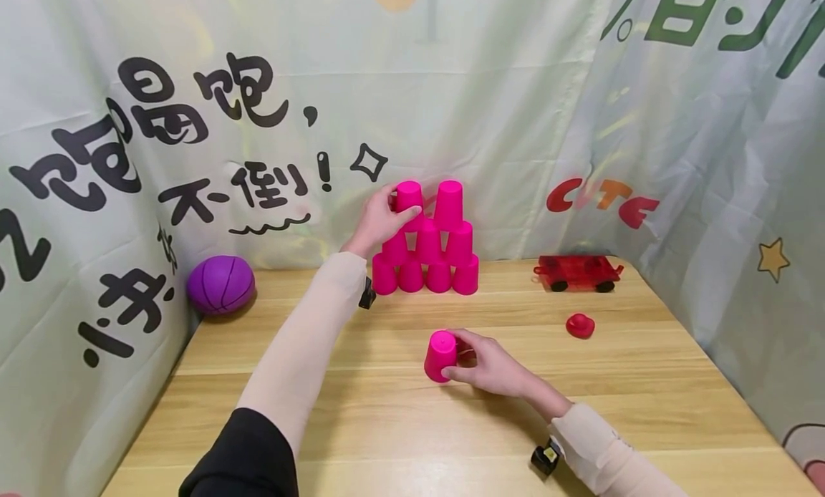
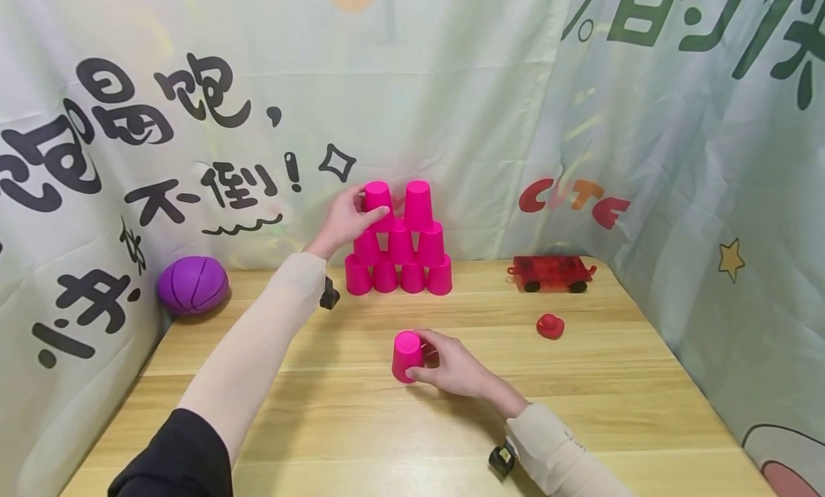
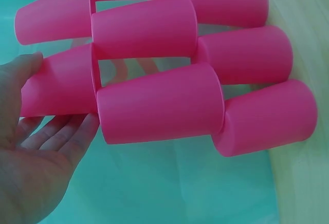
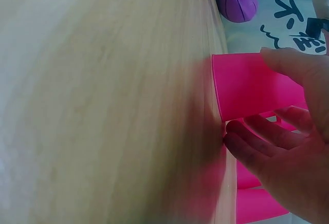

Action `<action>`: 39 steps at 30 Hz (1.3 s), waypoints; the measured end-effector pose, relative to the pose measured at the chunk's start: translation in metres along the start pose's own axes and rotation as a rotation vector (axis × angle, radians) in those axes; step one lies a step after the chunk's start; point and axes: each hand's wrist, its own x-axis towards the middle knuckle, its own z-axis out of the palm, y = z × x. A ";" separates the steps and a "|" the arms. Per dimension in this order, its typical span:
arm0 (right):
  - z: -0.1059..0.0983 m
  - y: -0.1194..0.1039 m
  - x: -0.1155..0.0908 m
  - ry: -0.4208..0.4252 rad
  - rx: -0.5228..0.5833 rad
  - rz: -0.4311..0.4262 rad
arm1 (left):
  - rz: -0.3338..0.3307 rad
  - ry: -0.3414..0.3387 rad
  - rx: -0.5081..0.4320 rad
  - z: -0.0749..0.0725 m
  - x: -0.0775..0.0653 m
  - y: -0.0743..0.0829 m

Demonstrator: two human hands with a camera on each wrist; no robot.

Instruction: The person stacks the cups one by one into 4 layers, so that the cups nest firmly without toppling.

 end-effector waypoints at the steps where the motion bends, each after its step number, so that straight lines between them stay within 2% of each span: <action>1: 0.000 0.000 0.000 0.001 0.001 0.000 | -0.001 -0.002 0.002 -0.001 0.000 0.000; 13: 0.002 -0.002 0.005 -0.007 0.004 -0.031 | -0.012 -0.007 0.019 -0.008 0.002 0.000; 22: 0.001 -0.003 0.007 0.007 -0.016 -0.038 | 0.009 -0.022 -0.012 -0.018 -0.002 -0.005; 26: 0.001 -0.005 0.007 0.015 -0.012 -0.036 | 0.022 -0.033 -0.014 -0.024 -0.007 -0.015; 32: 0.000 -0.005 0.006 0.037 -0.008 -0.003 | 0.023 -0.029 -0.007 -0.030 -0.017 -0.041; 39: -0.007 -0.011 0.010 0.066 -0.017 0.005 | -0.017 -0.034 0.008 -0.027 -0.028 -0.064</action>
